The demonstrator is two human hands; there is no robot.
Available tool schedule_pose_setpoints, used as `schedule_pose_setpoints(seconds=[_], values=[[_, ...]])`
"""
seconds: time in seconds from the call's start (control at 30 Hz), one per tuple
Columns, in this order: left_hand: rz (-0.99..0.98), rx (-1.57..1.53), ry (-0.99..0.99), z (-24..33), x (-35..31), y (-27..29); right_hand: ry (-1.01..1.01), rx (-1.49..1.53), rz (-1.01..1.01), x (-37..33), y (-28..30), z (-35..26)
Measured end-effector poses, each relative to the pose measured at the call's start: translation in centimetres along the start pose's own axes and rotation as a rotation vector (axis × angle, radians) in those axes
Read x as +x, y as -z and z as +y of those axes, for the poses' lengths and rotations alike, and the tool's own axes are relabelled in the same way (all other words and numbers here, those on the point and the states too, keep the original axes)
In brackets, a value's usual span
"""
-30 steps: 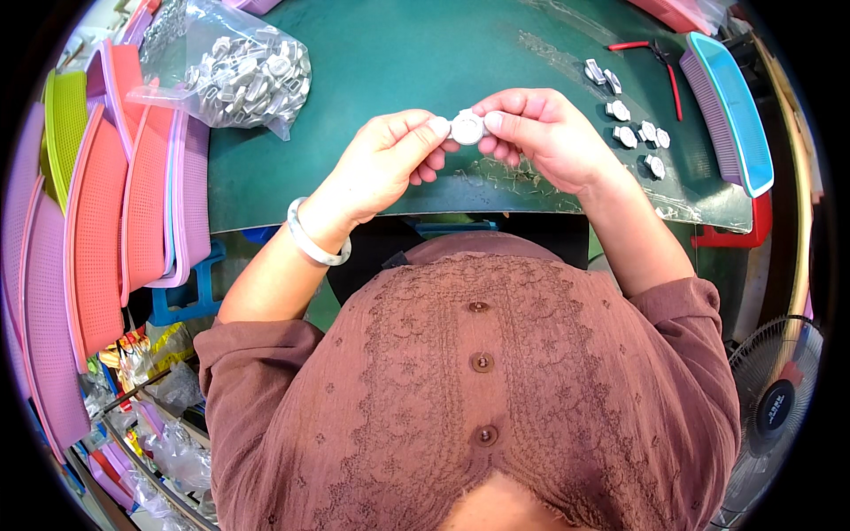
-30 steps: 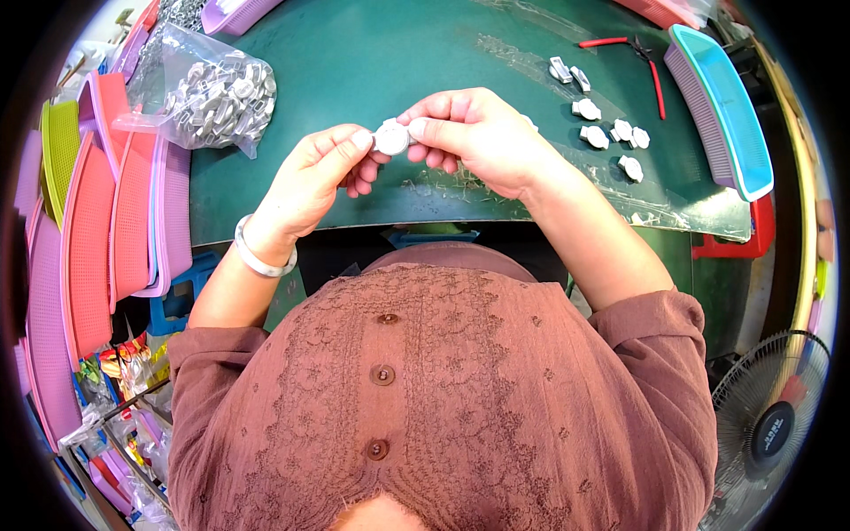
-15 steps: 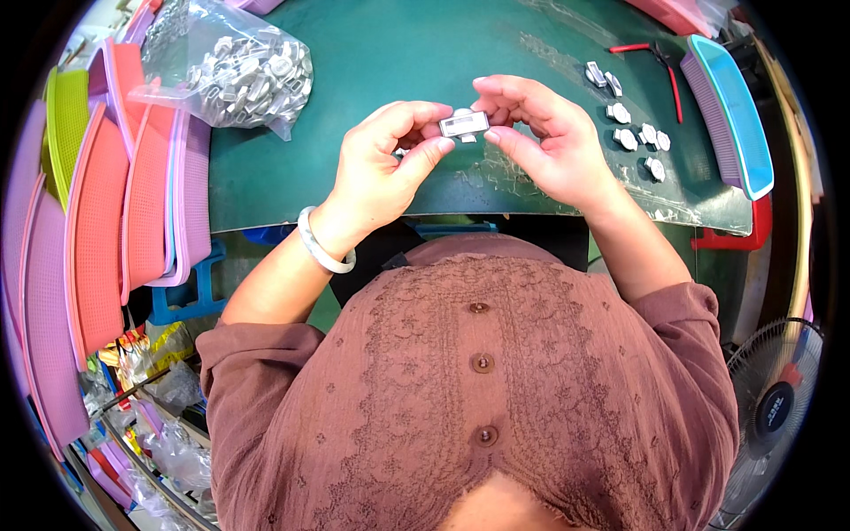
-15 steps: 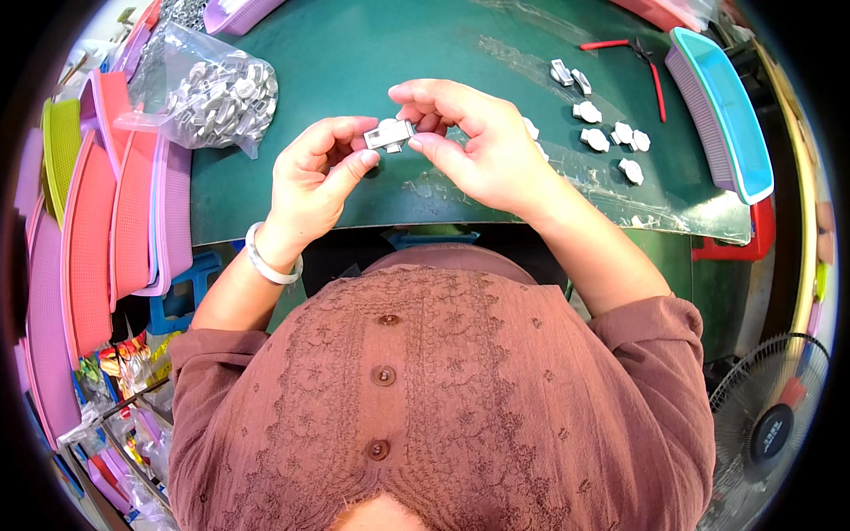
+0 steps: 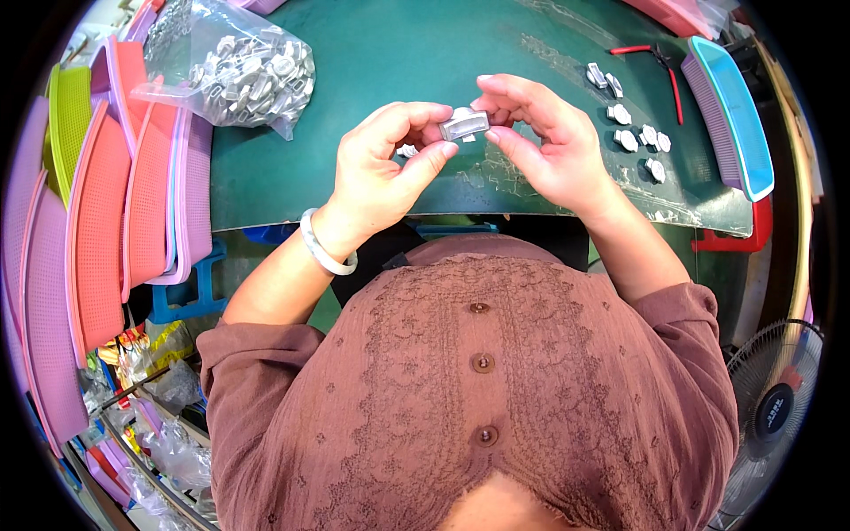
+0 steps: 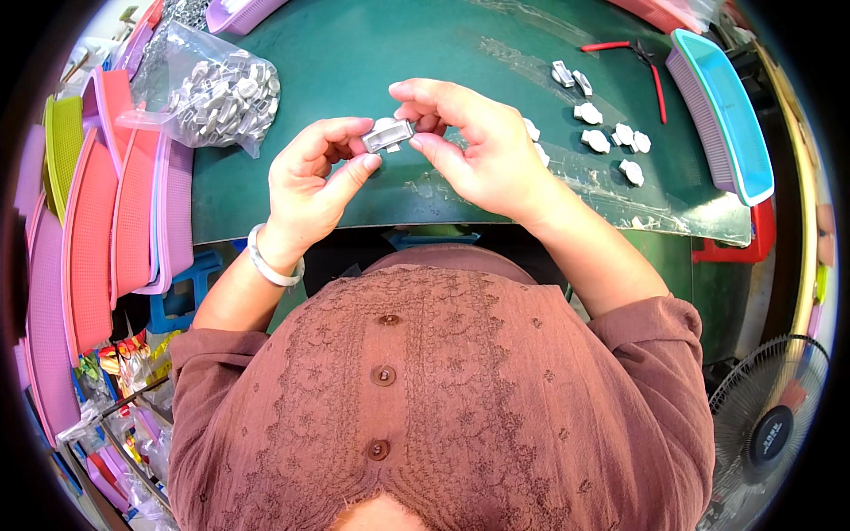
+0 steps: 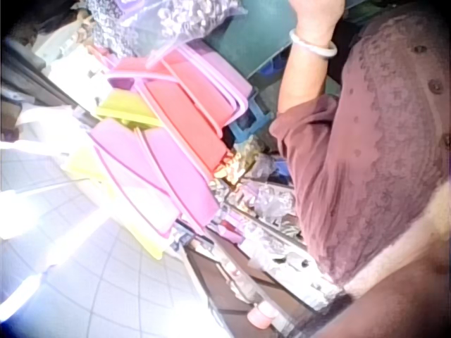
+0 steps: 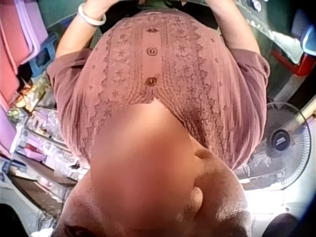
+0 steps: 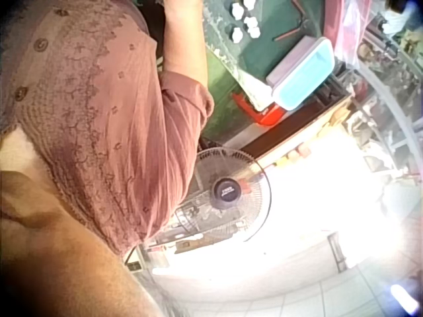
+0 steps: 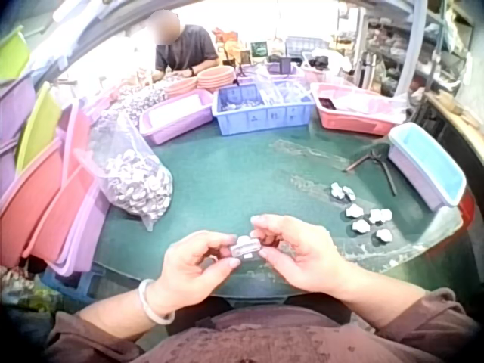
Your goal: The person uses pliers to crimp metal buckles onto red straps. They then pick up small white plastic components from the table and attach them to the buckles by hand, assembling the parts into finished units.
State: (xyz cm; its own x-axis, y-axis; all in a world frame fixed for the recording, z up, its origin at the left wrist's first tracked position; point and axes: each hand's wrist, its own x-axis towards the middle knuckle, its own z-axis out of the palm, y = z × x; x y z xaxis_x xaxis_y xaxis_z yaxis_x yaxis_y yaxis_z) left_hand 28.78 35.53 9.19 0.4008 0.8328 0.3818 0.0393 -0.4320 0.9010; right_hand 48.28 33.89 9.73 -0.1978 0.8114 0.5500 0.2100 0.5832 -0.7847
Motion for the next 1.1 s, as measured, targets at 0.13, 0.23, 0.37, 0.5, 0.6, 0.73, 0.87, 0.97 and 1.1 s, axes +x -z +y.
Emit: schedule_pose_setpoints(seconds=[0.13,0.23,0.37,0.5,0.6,0.73,0.87,0.97,1.1], values=[[0.005,0.079,-0.074,0.2,0.1,0.1,0.092,-0.135,0.004,0.1,0.1,-0.1],[0.011,0.096,-0.092,0.2,0.2,0.1,0.157,-0.252,-0.015,0.2,0.3,-0.3],[0.027,0.074,-0.065,-0.1,0.1,0.0,0.248,-0.285,-0.011,0.4,0.2,-0.4],[0.020,0.033,-0.035,-0.4,0.0,0.1,0.296,-0.320,-0.014,0.5,0.1,-0.6],[0.029,-0.105,0.033,-0.1,-0.1,-0.1,0.314,-0.329,-0.009,0.5,0.1,-0.6],[0.046,-0.293,0.161,0.2,0.0,-0.1,0.323,-0.342,0.006,0.6,0.1,-0.6],[0.092,-0.547,0.341,0.0,0.3,-0.6,0.225,-0.305,0.049,-0.1,-0.1,-0.7],[0.102,-0.787,0.393,-1.0,0.1,-1.6,0.192,-0.273,0.076,-0.3,-0.8,-0.6],[0.078,-1.071,0.526,-0.4,0.8,-2.6,0.186,-0.385,0.009,-0.3,1.2,-0.5]])
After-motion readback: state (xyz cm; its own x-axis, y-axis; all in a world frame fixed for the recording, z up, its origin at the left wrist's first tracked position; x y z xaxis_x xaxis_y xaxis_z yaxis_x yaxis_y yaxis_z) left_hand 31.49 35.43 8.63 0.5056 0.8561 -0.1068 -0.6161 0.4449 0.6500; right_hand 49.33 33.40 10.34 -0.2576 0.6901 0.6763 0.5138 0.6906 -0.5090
